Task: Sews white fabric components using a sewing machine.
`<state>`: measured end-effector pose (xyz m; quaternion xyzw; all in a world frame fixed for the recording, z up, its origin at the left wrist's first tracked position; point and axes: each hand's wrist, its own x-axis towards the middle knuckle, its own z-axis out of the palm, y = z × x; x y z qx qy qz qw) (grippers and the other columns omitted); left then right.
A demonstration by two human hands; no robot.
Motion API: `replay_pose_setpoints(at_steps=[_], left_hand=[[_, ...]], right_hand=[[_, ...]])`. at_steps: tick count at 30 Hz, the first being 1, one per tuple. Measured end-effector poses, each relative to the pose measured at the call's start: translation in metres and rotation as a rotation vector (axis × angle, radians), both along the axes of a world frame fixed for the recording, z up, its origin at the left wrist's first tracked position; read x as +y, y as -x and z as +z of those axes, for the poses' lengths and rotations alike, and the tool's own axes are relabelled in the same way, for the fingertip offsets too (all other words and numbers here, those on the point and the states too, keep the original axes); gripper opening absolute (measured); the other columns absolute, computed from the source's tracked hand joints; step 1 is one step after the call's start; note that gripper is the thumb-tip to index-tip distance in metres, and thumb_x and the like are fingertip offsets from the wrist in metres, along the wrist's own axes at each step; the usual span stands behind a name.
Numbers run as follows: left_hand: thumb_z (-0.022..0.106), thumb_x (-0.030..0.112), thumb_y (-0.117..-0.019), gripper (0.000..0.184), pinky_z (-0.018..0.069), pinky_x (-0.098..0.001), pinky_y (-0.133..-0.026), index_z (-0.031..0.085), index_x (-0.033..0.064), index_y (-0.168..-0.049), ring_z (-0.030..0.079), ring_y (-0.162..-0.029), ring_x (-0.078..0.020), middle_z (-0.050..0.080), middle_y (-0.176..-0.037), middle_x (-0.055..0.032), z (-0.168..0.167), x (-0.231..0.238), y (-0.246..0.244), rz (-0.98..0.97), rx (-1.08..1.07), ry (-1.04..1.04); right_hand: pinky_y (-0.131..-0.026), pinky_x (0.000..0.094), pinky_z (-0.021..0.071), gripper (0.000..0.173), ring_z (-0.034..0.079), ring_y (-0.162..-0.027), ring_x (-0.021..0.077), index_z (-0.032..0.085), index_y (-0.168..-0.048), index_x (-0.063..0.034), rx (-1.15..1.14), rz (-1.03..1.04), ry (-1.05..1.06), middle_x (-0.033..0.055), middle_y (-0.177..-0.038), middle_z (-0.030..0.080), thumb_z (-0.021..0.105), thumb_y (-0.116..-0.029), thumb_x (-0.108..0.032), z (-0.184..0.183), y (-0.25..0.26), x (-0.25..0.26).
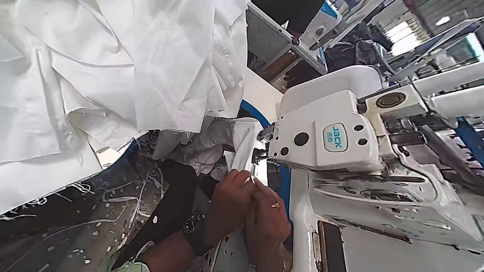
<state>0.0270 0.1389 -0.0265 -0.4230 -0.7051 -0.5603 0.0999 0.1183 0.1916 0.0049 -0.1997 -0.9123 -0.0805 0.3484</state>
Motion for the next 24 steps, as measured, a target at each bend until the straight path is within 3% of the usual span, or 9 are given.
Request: replay_pose_setpoints(at_steps=[5,7,9,10,13,14,18,21,24], left_hand=[[0.063,0.001,-0.0871,0.016,0.0577,-0.0371,-0.073,0.078,0.0019,-0.091,0.071,-0.082,-0.028,0.074,-0.094,-0.0144,0.019,-0.01,0.027,-0.192,-0.053,0.027],[0.055,0.003,-0.0939,0.025,0.0573,-0.0446,-0.08,0.076,-0.0021,-0.108,0.073,-0.09,-0.0299,0.075,-0.096,-0.0167,0.05,-0.015,0.06,-0.276,-0.159,0.052],[0.039,0.016,-0.1081,0.04,0.0543,-0.0473,-0.096,0.066,-0.0029,-0.132,0.069,-0.11,-0.0281,0.072,-0.117,-0.0191,0.064,-0.004,0.096,-0.4,-0.438,0.17],[0.032,0.025,-0.1125,0.047,0.0518,-0.0465,-0.098,0.064,-0.0033,-0.132,0.067,-0.111,-0.0258,0.07,-0.118,-0.0195,0.051,0.013,0.106,-0.51,-0.662,0.199],[0.021,0.046,-0.1125,0.056,0.0525,-0.0249,-0.071,0.058,0.0047,-0.111,0.062,-0.077,-0.0062,0.065,-0.09,-0.0031,-0.007,0.083,0.116,-0.802,-1.208,0.088],[0.028,0.043,-0.1127,0.053,0.0541,-0.0288,-0.076,0.059,0.0006,-0.119,0.064,-0.082,-0.0096,0.066,-0.097,-0.007,-0.006,0.103,0.124,-0.832,-1.305,0.02],[0.062,0.007,-0.099,0.018,0.0518,-0.034,-0.081,0.062,-0.0082,-0.109,0.06,-0.084,-0.0152,0.063,-0.097,-0.0134,0.006,0.162,0.138,-0.601,-1.236,0.06],[0.052,0.01,-0.1046,0.027,0.0494,-0.0405,-0.089,0.059,-0.013,-0.117,0.059,-0.096,-0.0236,0.062,-0.108,-0.0223,-0.023,0.156,0.117,-0.442,-1.254,0.09],[0.058,0.02,-0.1042,0.035,0.0497,-0.0471,-0.094,0.06,-0.0143,-0.109,0.062,-0.103,-0.0306,0.064,-0.11,-0.0271,-0.049,0.126,0.096,-0.237,-1.208,0.168]], right_hand=[[-0.094,0.0327,0.0552,0.027,0.072,-0.107,0.0312,0.076,-0.097,0.0015,-0.053,-0.026,0.017,0.0204,-0.11,0.075,0.053,-0.0971,-0.013,0.0,0.004,-0.005],[-0.09,0.0334,0.0564,0.025,0.072,-0.106,0.033,0.076,-0.097,0.0015,-0.069,-0.044,0.021,0.0214,-0.111,0.075,0.055,-0.095,-0.012,0.0,0.004,-0.007],[-0.084,0.0351,0.0581,0.023,0.072,-0.105,0.0348,0.077,-0.096,0.0004,-0.077,-0.063,0.022,0.0215,-0.112,0.074,0.057,-0.0937,-0.011,-0.001,0.007,-0.01],[-0.081,0.0365,0.059,0.022,0.072,-0.104,0.0356,0.077,-0.095,0.0004,-0.084,-0.069,0.022,0.0218,-0.112,0.074,0.058,-0.0928,-0.01,0.0,0.006,-0.012],[-0.075,0.0381,0.0597,0.021,0.073,-0.101,0.0361,0.077,-0.09,0.0007,-0.079,-0.071,0.005,0.0223,-0.112,0.074,0.059,-0.0898,-0.009,-0.001,0.01,-0.012],[-0.075,0.0385,0.0597,0.02,0.073,-0.101,0.0364,0.077,-0.089,0.001,-0.076,-0.066,0.0,0.0226,-0.111,0.074,0.059,-0.089,-0.009,0.0,0.011,-0.01],[-0.076,0.0364,0.0591,0.02,0.073,-0.099,0.0353,0.078,-0.086,-0.0009,-0.049,-0.073,0.01,0.0216,-0.109,0.075,0.06,-0.0871,-0.01,-0.003,0.008,-0.008],[-0.073,0.0382,0.0594,0.02,0.073,-0.097,0.0357,0.078,-0.087,-0.0012,-0.02,-0.068,-0.004,0.0205,-0.108,0.075,0.06,-0.0863,-0.01,-0.004,0.013,-0.008],[-0.071,0.0433,0.0592,0.023,0.073,-0.096,0.0388,0.079,-0.09,-0.0019,-0.005,-0.04,-0.002,0.0204,-0.109,0.075,0.058,-0.0872,-0.012,-0.005,0.012,-0.005]])
